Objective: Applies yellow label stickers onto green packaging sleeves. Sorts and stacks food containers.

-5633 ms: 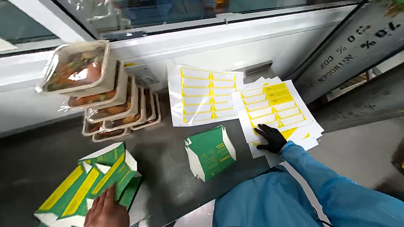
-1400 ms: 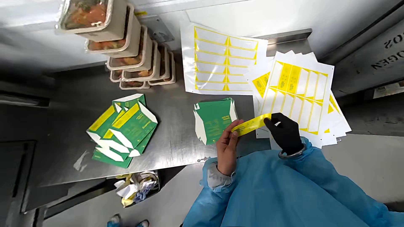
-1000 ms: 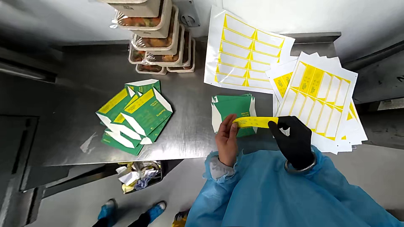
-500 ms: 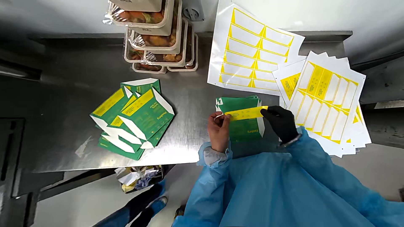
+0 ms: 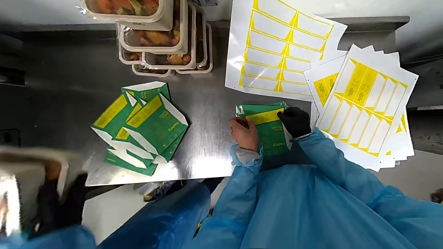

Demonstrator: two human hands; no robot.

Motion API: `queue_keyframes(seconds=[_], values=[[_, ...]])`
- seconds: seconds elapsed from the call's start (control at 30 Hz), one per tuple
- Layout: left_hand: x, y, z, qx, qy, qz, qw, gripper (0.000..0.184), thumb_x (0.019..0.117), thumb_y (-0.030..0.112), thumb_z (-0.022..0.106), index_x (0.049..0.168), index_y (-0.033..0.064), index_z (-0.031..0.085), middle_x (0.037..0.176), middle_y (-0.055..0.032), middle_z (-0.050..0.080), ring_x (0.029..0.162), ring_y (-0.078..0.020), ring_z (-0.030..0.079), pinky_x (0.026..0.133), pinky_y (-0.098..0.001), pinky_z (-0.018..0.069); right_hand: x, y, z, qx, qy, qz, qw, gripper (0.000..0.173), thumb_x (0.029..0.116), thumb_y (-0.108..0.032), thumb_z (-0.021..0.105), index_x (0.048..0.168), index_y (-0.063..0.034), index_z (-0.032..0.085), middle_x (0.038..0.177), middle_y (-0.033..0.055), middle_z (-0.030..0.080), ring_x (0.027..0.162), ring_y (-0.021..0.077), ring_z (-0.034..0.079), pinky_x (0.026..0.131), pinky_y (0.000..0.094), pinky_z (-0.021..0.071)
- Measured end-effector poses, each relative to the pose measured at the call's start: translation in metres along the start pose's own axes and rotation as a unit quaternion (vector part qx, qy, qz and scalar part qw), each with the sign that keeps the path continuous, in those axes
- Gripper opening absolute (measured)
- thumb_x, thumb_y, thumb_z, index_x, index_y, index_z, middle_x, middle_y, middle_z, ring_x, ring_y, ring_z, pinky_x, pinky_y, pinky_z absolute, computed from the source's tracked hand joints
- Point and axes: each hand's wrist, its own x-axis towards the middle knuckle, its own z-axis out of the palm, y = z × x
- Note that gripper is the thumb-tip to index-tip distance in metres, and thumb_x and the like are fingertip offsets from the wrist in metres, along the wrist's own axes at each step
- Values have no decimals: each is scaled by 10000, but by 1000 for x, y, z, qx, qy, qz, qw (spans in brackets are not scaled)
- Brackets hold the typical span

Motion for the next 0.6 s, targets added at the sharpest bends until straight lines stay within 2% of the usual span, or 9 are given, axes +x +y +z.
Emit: queue_keyframes(seconds=[0.17, 0.27, 0.33, 0.4, 0.43, 0.5, 0.53, 0.57, 0.6], values=[[1, -2, 6, 29, 11, -3, 1000, 353, 967, 192, 689, 1226, 13, 532, 950, -124, 674, 856, -268, 675, 784, -466, 565, 0, -2, -1, -21, -12, 3, 1000, 288, 908, -429, 722, 901, -144, 765, 906, 47, 727, 838, 230, 697, 738, 521, 565], [1, 2, 4, 30, -3, -26, 999, 425, 963, 207, 704, 1278, 0, 506, 1008, -136, 694, 916, -283, 683, 833, -481, 566, 0, -4, -1, -19, -18, 20, 999, 305, 890, -446, 735, 913, -143, 763, 913, 49, 731, 849, 247, 702, 740, 540, 565], [2, 4, -2, 24, 6, -42, 999, 556, 920, 240, 770, 1322, -7, 476, 1120, -185, 672, 976, -317, 676, 862, -496, 566, 3, -4, -5, -15, -16, 45, 999, 387, 829, -490, 790, 877, -110, 732, 886, 76, 708, 825, 279, 684, 714, 559, 549], [1, 1, -11, 25, 24, -25, 999, 732, 871, 325, 822, 1394, -5, 430, 1303, -286, 526, 1069, -408, 610, 872, -550, 553, 5, 0, -11, -27, 5, 44, 999, 550, 737, -570, 849, 859, -65, 670, 894, 129, 650, 832, 324, 640, 701, 573, 525], [-1, -2, -14, 32, 41, 6, 999, 763, 868, 366, 823, 1414, 15, 423, 1353, -308, 480, 1111, -435, 586, 881, -560, 545, 4, 4, -14, -57, 23, 5, 998, 595, 741, -606, 832, 877, -53, 658, 927, 149, 640, 866, 341, 640, 713, 570, 533], [-8, -11, -13, 69, 53, 137, 987, 650, 952, 340, 730, 1447, 11, 466, 1420, -314, 462, 1243, -445, 542, 1000, -537, 515, -2, 10, -16, -112, 58, -149, 981, 487, 889, -524, 731, 996, -51, 694, 1048, 180, 672, 1015, 370, 652, 847, 558, 543], [-13, -18, -8, 103, 31, 216, 970, 584, 999, 311, 659, 1463, 8, 476, 1465, -286, 462, 1321, -422, 512, 1075, -526, 479, -7, 11, -14, -129, 55, -231, 963, 422, 958, -455, 665, 1128, -70, 705, 1166, 168, 681, 1125, 356, 644, 951, 544, 527], [-16, -26, -3, 146, -14, 292, 945, 570, 1033, 305, 592, 1499, 8, 454, 1542, -247, 427, 1424, -390, 436, 1165, -532, 398, -13, 10, -9, -143, 34, -296, 944, 448, 1001, -428, 606, 1289, -89, 668, 1320, 144, 651, 1263, 322, 600, 1072, 533, 475], [-19, -35, 2, 189, -56, 351, 915, 606, 1041, 313, 558, 1548, 19, 401, 1612, -203, 368, 1509, -362, 327, 1226, -564, 286, -18, 10, -4, -159, -3, -338, 928, 538, 1031, -459, 543, 1440, -112, 581, 1482, 106, 571, 1405, 278, 505, 1178, 526, 382]])
